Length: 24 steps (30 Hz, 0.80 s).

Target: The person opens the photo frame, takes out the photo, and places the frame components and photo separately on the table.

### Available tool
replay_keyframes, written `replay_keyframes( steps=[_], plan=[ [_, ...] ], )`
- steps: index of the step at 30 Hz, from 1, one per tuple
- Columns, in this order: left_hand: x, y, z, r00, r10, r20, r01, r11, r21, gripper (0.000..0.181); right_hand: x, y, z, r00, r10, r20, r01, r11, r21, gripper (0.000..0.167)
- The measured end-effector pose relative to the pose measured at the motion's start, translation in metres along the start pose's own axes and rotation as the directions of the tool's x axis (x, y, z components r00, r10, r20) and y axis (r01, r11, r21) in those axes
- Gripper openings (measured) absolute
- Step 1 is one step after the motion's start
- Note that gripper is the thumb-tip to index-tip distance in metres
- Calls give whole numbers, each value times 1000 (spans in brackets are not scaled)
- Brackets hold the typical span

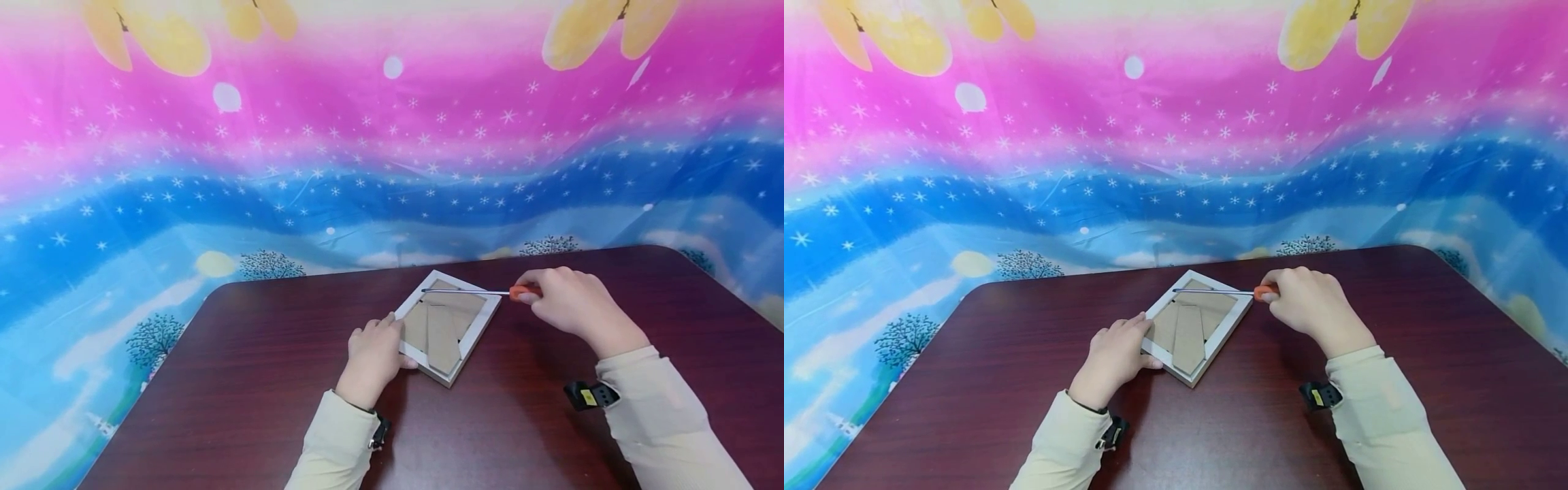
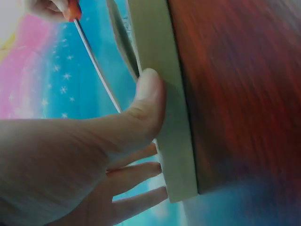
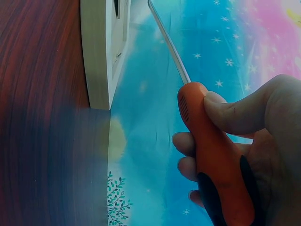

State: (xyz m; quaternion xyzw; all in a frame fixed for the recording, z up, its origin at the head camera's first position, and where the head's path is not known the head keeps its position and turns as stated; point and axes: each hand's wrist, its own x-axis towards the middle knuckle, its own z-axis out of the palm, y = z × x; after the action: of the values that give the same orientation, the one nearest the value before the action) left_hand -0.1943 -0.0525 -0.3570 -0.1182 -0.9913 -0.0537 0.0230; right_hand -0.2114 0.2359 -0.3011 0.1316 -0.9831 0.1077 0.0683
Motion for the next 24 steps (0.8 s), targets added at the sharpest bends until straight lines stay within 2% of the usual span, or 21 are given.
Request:
replay_keyframes(
  steps=[3, 9, 16, 20, 24],
  plan=[
    [1, -2, 2, 1000, 3, 11, -3, 1000, -5, 67, 0, 0, 0, 1000, 1, 2, -1, 1000, 1, 20],
    [1, 0, 2, 1000, 6, -8, -6, 1000, 25, 68, 1, 0, 1, 1000, 2, 4, -2, 1000, 7, 21],
    [-1, 10, 2, 997, -10, -71, 15, 997, 74, 63, 0, 0, 1, 1000, 10, 8, -10, 1000, 0, 22],
    [-5, 17, 1, 996, -39, -82, 46, 995, 84, 60, 0, 0, 1, 1000, 9, 10, -9, 1000, 3, 22],
    [-9, 24, -1, 992, -90, -85, 94, 995, 36, 52, 1, -1, 2, 1000, 6, 8, -6, 1000, 3, 22]
  ],
)
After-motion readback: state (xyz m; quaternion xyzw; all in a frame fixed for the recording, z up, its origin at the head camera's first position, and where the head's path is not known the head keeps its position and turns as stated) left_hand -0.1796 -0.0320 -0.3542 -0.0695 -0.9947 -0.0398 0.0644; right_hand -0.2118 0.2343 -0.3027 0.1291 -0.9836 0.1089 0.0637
